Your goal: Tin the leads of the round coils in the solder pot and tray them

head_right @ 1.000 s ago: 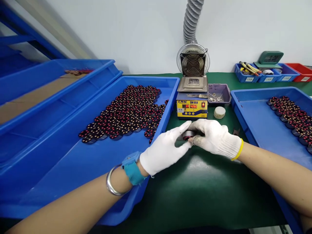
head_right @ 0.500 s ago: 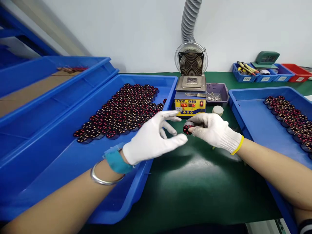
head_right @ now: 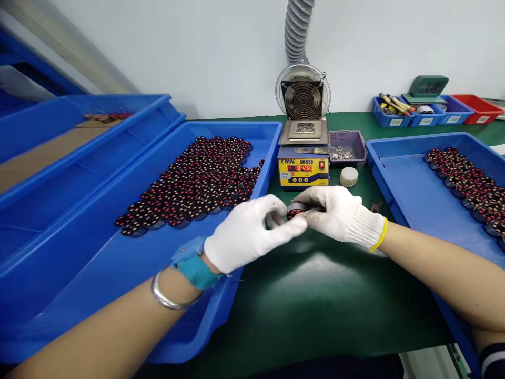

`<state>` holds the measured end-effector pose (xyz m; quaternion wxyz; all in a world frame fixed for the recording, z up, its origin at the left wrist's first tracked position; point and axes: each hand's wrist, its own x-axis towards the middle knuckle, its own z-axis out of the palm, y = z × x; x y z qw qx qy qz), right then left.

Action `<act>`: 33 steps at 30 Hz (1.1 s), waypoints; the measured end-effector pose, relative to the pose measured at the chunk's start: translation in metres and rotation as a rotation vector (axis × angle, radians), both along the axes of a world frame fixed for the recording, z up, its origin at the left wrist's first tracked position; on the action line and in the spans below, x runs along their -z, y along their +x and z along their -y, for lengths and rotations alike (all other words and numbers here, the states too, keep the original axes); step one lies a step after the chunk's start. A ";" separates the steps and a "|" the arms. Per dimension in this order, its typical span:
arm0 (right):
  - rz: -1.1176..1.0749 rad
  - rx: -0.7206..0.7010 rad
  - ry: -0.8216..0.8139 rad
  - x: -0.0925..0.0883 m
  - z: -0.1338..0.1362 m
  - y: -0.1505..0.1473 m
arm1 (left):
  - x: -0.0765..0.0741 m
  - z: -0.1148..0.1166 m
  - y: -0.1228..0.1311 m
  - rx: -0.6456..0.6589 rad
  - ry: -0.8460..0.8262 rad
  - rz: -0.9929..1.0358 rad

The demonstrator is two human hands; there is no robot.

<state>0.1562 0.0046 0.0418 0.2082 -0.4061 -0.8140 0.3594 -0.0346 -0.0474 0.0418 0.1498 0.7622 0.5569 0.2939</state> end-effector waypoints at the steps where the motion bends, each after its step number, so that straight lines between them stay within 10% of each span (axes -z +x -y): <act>1: 0.003 0.005 -0.011 -0.001 0.000 0.000 | 0.001 0.000 0.001 0.036 -0.018 0.009; 15: -0.248 0.128 -0.112 0.002 -0.003 -0.004 | 0.009 0.003 0.017 -0.011 -0.499 0.577; 21: -0.253 0.235 -0.133 -0.009 -0.001 -0.006 | 0.004 0.002 0.001 -0.168 0.002 0.816; 33: -0.212 0.193 -0.044 -0.008 0.002 -0.004 | 0.006 0.006 0.003 0.039 0.089 0.006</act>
